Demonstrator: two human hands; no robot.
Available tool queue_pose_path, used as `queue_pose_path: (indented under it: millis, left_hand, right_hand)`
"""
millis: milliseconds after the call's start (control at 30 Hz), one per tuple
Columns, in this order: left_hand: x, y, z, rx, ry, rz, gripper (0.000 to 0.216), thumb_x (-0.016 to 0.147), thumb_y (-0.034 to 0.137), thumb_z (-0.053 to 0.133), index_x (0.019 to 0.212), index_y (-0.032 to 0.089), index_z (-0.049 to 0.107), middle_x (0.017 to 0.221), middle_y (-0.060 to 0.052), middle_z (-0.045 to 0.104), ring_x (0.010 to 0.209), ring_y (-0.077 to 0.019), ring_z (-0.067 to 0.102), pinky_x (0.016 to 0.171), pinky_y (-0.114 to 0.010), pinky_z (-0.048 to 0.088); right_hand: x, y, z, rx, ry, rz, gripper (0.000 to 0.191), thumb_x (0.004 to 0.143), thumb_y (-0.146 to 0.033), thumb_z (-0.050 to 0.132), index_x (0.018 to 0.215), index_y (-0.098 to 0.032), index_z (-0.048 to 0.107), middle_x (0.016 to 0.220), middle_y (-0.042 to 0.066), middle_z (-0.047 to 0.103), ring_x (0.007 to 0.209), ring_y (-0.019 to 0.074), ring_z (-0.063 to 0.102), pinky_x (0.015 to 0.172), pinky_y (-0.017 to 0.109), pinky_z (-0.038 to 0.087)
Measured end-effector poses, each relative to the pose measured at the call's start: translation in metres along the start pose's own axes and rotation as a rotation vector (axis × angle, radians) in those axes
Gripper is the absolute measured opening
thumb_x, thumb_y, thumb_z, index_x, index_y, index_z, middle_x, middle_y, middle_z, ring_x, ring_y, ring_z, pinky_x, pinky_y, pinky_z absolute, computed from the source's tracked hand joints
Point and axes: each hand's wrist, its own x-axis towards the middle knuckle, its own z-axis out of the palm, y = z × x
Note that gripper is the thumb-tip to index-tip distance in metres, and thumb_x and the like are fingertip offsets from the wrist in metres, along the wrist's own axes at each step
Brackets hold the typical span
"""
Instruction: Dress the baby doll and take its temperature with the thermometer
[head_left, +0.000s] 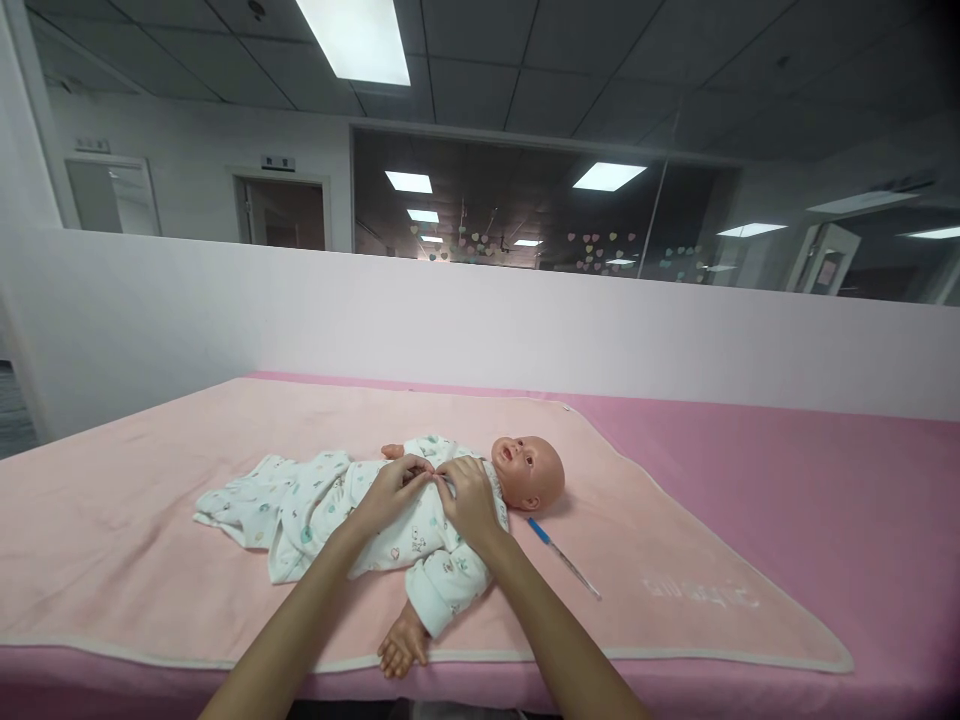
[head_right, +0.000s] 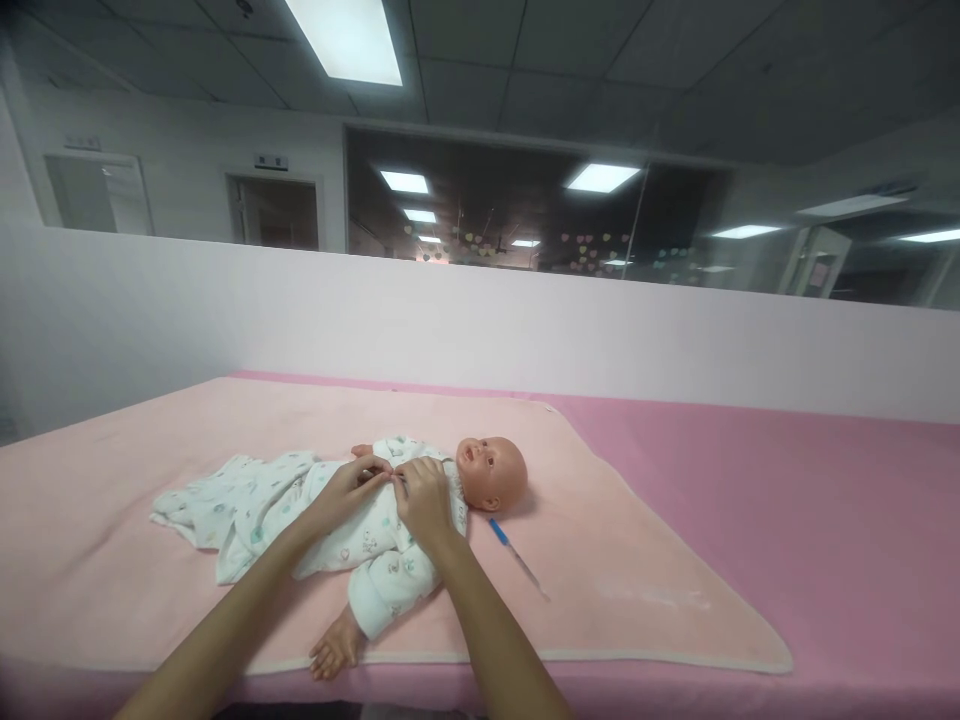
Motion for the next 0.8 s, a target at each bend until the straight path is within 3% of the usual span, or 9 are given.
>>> queue_pose_path:
  millis: [233,433,600,800]
  left_hand:
    - [-0.001,0.001,0.001,0.002,0.021,0.001,0.025,0.074,0.037,0.051,0.086,0.016,0.060,0.073,-0.003,0.060,0.069,-0.0153,0.054,0.064,-0.026,0.043]
    - [-0.001,-0.001,-0.002,-0.016,0.143,-0.082,0.031,0.067,0.043,0.059,0.083,0.016,0.061,0.072,-0.003,0.061,0.071,-0.0164,0.056,0.063,-0.025,0.043]
    - [-0.017,-0.001,-0.023,0.130,0.066,-0.166,0.031,0.073,0.043,0.049,0.069,0.016,0.063,0.063,-0.001,0.060,0.061,-0.0150,0.052,0.055,-0.024,0.037]
    - [-0.038,-0.005,-0.043,0.125,0.005,-0.237,0.032,0.071,0.040,0.051,0.088,0.018,0.066,0.080,-0.004,0.064,0.072,-0.0188,0.056,0.062,-0.026,0.042]
  right_hand:
    - [0.000,-0.002,-0.003,0.011,0.010,0.009,0.009,0.082,-0.017,0.045,0.076,-0.019,0.052,0.077,0.002,0.057,0.077,0.0158,0.047,0.071,0.029,0.033]
    - [0.001,-0.005,-0.007,0.000,0.017,-0.025,0.010,0.083,-0.018,0.043,0.078,-0.019,0.052,0.082,0.003,0.055,0.079,0.0156,0.047,0.072,0.029,0.033]
    - [0.001,-0.003,-0.006,-0.018,0.028,0.004,0.012,0.084,-0.019,0.040,0.077,-0.019,0.051,0.081,0.003,0.054,0.077,0.0159,0.046,0.071,0.029,0.032]
    - [0.001,-0.002,-0.003,-0.015,0.039,0.019,0.011,0.084,-0.018,0.041,0.077,-0.019,0.050,0.080,0.003,0.054,0.076,0.0163,0.046,0.070,0.029,0.032]
